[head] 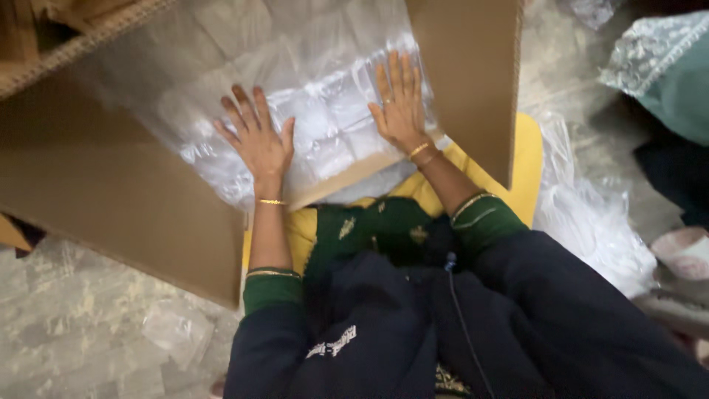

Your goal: The person sits on the floor and packs plastic-wrapped cups into a large cardboard box, picking each wrapped cup from a pile beside them and arranging it in the box. They occasionally reposition the box and reach for more wrapped cups from the floor to fill the box.

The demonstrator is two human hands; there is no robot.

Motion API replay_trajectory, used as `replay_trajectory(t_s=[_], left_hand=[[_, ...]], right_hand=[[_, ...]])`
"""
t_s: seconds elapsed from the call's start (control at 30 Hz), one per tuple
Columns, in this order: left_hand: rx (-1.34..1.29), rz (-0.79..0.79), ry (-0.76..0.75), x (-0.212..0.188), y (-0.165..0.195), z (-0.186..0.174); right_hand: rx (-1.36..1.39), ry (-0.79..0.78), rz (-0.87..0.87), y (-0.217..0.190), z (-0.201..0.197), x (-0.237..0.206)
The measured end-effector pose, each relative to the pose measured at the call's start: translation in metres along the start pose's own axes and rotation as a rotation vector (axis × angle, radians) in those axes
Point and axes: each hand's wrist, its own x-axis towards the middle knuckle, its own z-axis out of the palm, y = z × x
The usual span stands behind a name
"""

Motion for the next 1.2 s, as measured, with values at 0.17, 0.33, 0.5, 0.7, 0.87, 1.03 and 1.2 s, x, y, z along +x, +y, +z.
replay_trajectory(t_s=[0.17,0.33,0.5,0.7,0.87,1.03,1.2], left_hand=[[-0.056,-0.117,-0.191,-0.07,0.009,0.005],[-0.047,-0.11,-0.227,-0.121,0.013,0.012],[-0.05,-0.077,-0.203,-0.155,0.009,0.023],[-0.098,0.006,-0.071,-0.171,0.001,0.033],[-0.15,0.034,0.003,-0.172,-0.003,0.033],[-0.186,0.014,0.015,-0.174,0.0,0.029],[-0.184,0.027,0.02,-0.175,-0.001,0.029]], right_hand=[[0.012,-0.07,-0.004,-0.011,-0.006,-0.024],[0.067,-0.243,0.006,-0.032,-0.029,-0.065],[0.107,-0.459,-0.123,-0.048,-0.066,-0.126],[0.192,-0.23,-0.161,-0.041,-0.15,-0.202],[0.108,-0.075,-0.159,0.011,-0.205,-0.246],[-0.118,-0.058,0.091,0.065,-0.217,-0.28],[-0.255,-0.386,0.356,0.086,-0.203,-0.306]])
